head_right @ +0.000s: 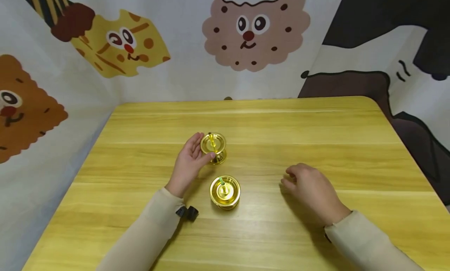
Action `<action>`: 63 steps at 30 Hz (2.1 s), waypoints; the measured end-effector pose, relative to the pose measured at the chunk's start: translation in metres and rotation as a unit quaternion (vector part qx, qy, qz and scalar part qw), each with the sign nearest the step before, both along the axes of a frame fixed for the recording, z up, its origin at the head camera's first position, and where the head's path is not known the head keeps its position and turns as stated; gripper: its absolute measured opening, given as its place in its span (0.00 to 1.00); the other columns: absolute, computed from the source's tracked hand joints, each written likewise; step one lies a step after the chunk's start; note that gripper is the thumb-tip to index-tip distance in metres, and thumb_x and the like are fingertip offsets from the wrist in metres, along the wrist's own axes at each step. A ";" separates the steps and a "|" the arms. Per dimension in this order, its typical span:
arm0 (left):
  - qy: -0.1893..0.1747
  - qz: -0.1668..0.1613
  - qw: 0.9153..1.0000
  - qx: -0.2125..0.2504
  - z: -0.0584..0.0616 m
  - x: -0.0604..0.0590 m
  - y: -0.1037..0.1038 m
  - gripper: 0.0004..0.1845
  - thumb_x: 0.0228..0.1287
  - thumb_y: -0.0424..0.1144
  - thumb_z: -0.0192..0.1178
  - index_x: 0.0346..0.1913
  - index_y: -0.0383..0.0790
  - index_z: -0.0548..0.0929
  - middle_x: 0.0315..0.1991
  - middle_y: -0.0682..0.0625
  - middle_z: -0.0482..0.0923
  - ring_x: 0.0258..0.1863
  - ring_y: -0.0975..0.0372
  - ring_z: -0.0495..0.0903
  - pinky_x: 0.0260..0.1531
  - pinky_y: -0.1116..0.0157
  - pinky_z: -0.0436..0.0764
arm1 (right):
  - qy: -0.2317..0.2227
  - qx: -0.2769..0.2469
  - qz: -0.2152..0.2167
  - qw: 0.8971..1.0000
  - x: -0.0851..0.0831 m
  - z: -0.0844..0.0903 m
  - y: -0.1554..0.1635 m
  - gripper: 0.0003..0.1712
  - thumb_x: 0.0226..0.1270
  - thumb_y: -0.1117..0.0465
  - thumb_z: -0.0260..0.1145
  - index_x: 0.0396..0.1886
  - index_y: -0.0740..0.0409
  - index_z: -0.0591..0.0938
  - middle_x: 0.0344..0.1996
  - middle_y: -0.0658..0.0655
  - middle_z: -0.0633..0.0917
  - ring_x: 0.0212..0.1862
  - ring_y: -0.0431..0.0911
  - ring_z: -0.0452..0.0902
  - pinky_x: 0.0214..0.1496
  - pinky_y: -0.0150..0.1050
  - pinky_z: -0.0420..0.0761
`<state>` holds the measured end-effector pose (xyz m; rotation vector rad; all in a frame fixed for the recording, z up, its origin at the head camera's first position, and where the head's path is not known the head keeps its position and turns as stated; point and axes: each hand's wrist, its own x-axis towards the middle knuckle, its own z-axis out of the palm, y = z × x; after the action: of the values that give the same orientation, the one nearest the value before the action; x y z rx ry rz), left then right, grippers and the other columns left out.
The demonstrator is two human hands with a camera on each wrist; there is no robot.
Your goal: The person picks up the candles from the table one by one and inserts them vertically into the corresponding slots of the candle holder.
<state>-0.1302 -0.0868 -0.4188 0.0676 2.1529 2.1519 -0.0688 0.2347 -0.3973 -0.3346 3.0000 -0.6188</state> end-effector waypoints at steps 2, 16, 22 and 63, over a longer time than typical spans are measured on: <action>-0.006 -0.001 1.000 -0.001 0.001 -0.002 0.002 0.49 0.60 0.30 0.71 0.79 0.36 0.53 0.78 0.44 0.54 0.76 0.57 0.55 0.72 0.65 0.59 | -0.008 0.007 -0.002 1.000 -0.001 -0.001 0.003 0.17 0.65 0.57 0.72 0.45 0.67 0.86 0.36 0.59 0.87 0.37 0.51 0.84 0.39 0.51 0.85; 0.006 -0.010 1.000 -0.023 -0.001 -0.014 0.008 0.49 0.59 0.29 0.72 0.78 0.32 0.53 0.79 0.42 0.53 0.76 0.57 0.57 0.72 0.62 0.61 | 0.023 0.093 0.008 0.995 -0.009 -0.005 0.025 0.11 0.64 0.60 0.72 0.34 0.66 0.85 0.30 0.57 0.81 0.29 0.48 0.77 0.30 0.48 0.82; 0.003 -0.010 0.998 -0.065 -0.002 -0.017 0.010 0.48 0.59 0.30 0.72 0.78 0.33 0.55 0.77 0.41 0.57 0.73 0.56 0.64 0.70 0.60 0.65 | -0.034 0.110 0.004 0.993 -0.013 -0.006 0.031 0.18 0.68 0.59 0.67 0.18 0.53 0.74 0.20 0.51 0.72 0.23 0.43 0.65 0.25 0.39 0.69; -0.012 -0.032 0.986 -0.163 -0.007 -0.022 0.005 0.48 0.62 0.43 0.72 0.79 0.39 0.55 0.75 0.41 0.62 0.71 0.52 0.66 0.70 0.56 0.66 | 0.020 -0.035 -0.004 0.999 -0.037 0.009 -0.014 0.09 0.76 0.61 0.61 0.41 0.62 0.83 0.29 0.52 0.84 0.26 0.43 0.72 0.29 0.40 0.74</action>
<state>-0.1524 -0.0819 -0.4254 0.0835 2.4196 1.7302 -0.1057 0.2211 -0.3886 -0.3444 3.0248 -0.7287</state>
